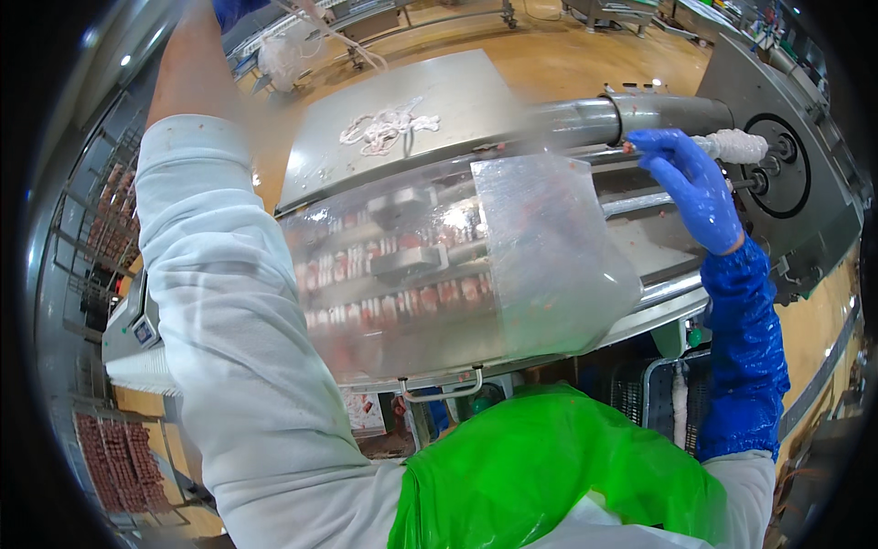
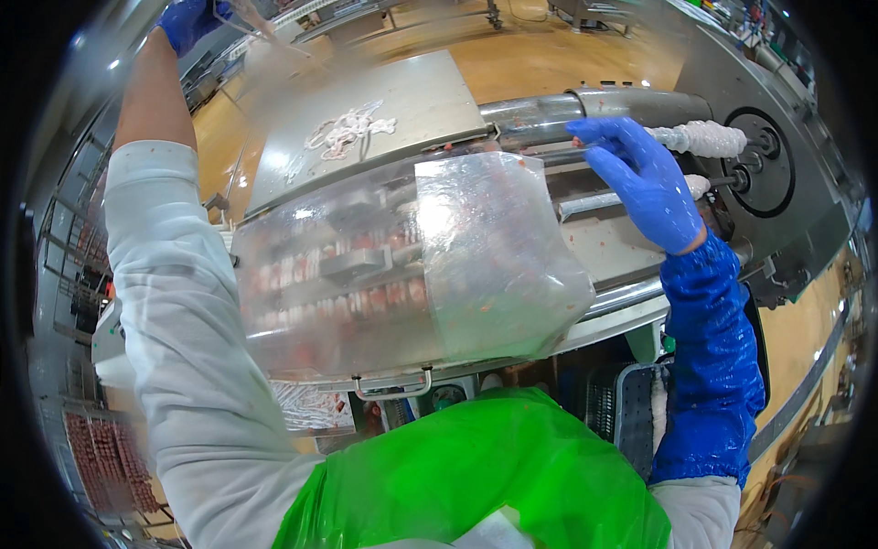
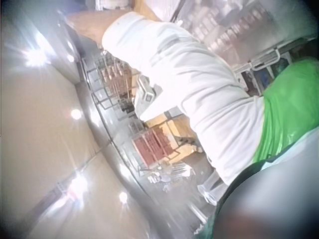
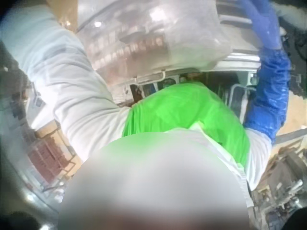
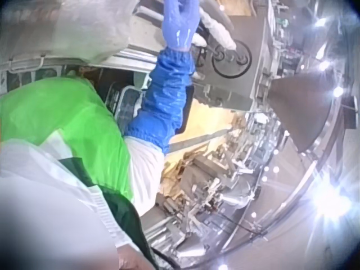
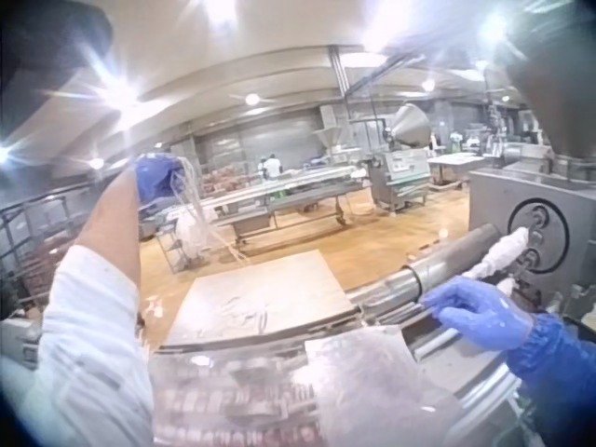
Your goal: The person operates a meat processing machine, feeding ground meat into a casing and guiding the extruded product onto a conveyor. They repeatedly adjust the casing and clear obstructions while the machine runs.
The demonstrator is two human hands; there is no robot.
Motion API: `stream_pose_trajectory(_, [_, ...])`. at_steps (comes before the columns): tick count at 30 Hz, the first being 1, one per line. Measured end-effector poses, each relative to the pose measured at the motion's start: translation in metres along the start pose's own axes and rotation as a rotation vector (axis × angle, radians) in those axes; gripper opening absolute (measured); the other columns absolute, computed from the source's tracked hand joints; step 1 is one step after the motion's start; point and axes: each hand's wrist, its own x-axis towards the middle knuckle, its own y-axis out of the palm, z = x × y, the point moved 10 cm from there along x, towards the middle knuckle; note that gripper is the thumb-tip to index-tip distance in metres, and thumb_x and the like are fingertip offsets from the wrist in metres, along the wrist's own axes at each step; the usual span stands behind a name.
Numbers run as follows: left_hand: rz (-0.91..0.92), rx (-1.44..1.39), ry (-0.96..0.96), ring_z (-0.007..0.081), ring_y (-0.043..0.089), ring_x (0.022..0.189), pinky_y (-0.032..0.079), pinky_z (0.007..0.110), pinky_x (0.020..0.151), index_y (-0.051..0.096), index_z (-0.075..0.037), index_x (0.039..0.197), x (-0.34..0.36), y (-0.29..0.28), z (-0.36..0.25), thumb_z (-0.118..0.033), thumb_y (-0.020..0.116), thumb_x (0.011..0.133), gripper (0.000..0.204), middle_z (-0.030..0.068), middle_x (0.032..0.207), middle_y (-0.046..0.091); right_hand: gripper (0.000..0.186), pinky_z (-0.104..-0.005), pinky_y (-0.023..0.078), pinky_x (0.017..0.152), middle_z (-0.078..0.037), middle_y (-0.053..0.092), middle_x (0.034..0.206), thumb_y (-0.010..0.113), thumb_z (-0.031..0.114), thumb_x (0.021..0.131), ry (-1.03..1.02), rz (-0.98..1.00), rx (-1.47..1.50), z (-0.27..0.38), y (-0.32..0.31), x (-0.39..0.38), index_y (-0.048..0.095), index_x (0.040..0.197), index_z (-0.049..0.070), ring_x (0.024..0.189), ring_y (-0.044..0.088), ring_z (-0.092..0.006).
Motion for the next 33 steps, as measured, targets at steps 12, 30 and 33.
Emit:
stream_pose_trajectory(12, [0.466,1.754,0.134,0.0323,0.058,0.116,0.045,0.041,0.098,0.057,-0.010,0.130,-0.011,0.146,0.139,-0.036,0.063,0.083,0.053,0.0149,0.127,0.061,0.030,-0.0291,0.046,0.087,-0.004,0.061,0.111,0.064,0.009,0.088,0.079,-0.357,-0.403,-0.056,-0.124,-0.100,0.064,0.118,0.009,0.100,0.058,-0.0161])
stream_pose_trajectory(30, [0.760,1.107,0.338,0.0331,0.065,0.091,0.050,0.041,0.083,0.066,-0.013,0.117,-0.181,0.506,0.083,-0.041,0.053,0.092,0.040,0.0158,0.099,0.069,0.015,-0.0441,0.037,0.102,-0.008,0.067,0.084,0.067,0.021,0.079,-0.373,0.079,-1.255,-0.110,-0.127,0.024,0.067,0.091,0.012,0.090,0.065,-0.0259])
stream_pose_trajectory(33, [0.656,1.039,0.311,0.0308,0.065,0.089,0.050,0.040,0.082,0.067,-0.012,0.114,-0.182,0.497,0.087,-0.042,0.055,0.092,0.039,0.0142,0.098,0.070,0.014,-0.0452,0.035,0.104,-0.008,0.066,0.080,0.066,0.026,0.081,-0.713,-0.165,-1.134,-0.066,-0.117,0.004,0.067,0.087,0.013,0.086,0.065,-0.0264])
